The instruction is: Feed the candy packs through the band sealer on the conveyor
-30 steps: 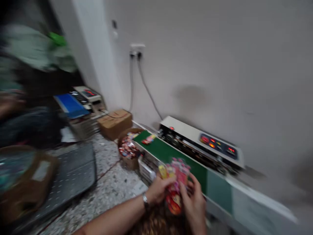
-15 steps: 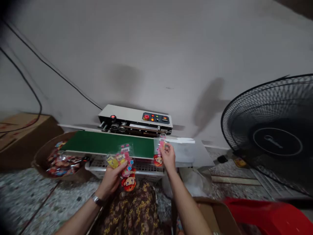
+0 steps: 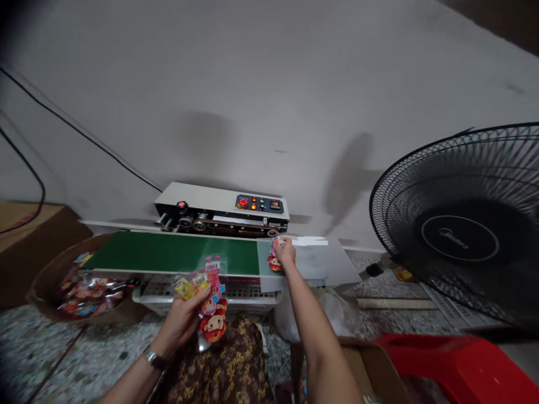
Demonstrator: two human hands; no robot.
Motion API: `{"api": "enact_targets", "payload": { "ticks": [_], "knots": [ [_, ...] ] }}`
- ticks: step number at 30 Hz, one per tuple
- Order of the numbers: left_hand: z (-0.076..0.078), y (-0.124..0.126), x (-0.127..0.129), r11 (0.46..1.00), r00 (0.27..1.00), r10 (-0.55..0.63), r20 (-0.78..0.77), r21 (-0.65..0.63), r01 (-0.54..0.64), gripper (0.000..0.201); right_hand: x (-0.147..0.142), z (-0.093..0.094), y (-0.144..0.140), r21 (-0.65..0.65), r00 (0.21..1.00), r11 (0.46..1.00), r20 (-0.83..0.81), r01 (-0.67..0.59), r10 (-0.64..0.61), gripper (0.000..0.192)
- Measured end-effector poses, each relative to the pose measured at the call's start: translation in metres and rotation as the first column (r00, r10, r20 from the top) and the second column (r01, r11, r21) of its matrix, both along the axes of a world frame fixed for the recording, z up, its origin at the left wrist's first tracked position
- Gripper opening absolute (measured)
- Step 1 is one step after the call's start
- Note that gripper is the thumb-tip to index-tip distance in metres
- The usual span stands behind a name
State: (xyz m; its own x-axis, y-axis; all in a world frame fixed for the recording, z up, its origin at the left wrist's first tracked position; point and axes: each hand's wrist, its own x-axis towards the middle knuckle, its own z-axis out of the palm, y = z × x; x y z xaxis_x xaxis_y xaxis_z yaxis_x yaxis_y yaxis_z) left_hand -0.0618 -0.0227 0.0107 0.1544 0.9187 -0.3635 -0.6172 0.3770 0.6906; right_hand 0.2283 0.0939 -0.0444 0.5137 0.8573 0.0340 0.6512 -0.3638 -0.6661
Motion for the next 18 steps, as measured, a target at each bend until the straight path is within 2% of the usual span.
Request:
{"api": "enact_targets", "payload": {
  "ticks": [3,5,6,8,10,11,14,16,18],
  "knots": [
    [0.001,0.002,0.003,0.999,0.999,0.033,0.007,0.020,-0.033,0.030,-0.021,0.015,-0.007,0.055,0.995,0.996,0.073,-0.066,0.062,0.047],
    [0.002,0.004,0.005,0.998,0.999,0.048,0.001,0.037,-0.048,0.028,-0.042,0.029,-0.022,0.175,0.978,0.963,0.059,-0.207,0.200,0.044],
    [0.003,0.005,0.006,0.998,0.999,0.052,-0.003,0.046,-0.052,0.027,-0.056,0.035,-0.032,0.233,0.952,0.926,-0.004,-0.298,0.307,0.040],
    [0.005,0.008,0.009,0.996,0.998,0.057,-0.014,0.069,-0.056,0.027,-0.085,0.047,-0.056,0.312,0.816,0.833,-0.226,-0.456,0.531,0.035],
    [0.007,0.009,0.012,0.993,0.998,0.068,-0.017,0.094,-0.067,0.032,-0.113,0.054,-0.079,0.365,0.674,0.771,-0.379,-0.521,0.634,0.030],
    [0.007,0.009,0.015,0.992,0.997,0.075,-0.016,0.107,-0.073,0.036,-0.124,0.056,-0.088,0.389,0.649,0.768,-0.413,-0.509,0.639,0.027],
    [0.006,0.009,0.018,0.991,0.997,0.069,-0.026,0.119,-0.066,0.037,-0.133,0.056,-0.097,0.466,0.692,0.822,-0.473,-0.328,0.545,0.021],
    [0.004,0.008,0.017,0.995,0.997,0.049,-0.051,0.091,-0.044,0.033,-0.114,0.050,-0.088,0.496,0.727,0.848,-0.510,-0.188,0.459,0.022],
    [0.002,0.007,0.014,0.998,0.996,0.040,-0.075,0.049,-0.036,0.033,-0.080,0.042,-0.073,0.480,0.790,0.873,-0.499,-0.090,0.356,0.025]
  ]
}}
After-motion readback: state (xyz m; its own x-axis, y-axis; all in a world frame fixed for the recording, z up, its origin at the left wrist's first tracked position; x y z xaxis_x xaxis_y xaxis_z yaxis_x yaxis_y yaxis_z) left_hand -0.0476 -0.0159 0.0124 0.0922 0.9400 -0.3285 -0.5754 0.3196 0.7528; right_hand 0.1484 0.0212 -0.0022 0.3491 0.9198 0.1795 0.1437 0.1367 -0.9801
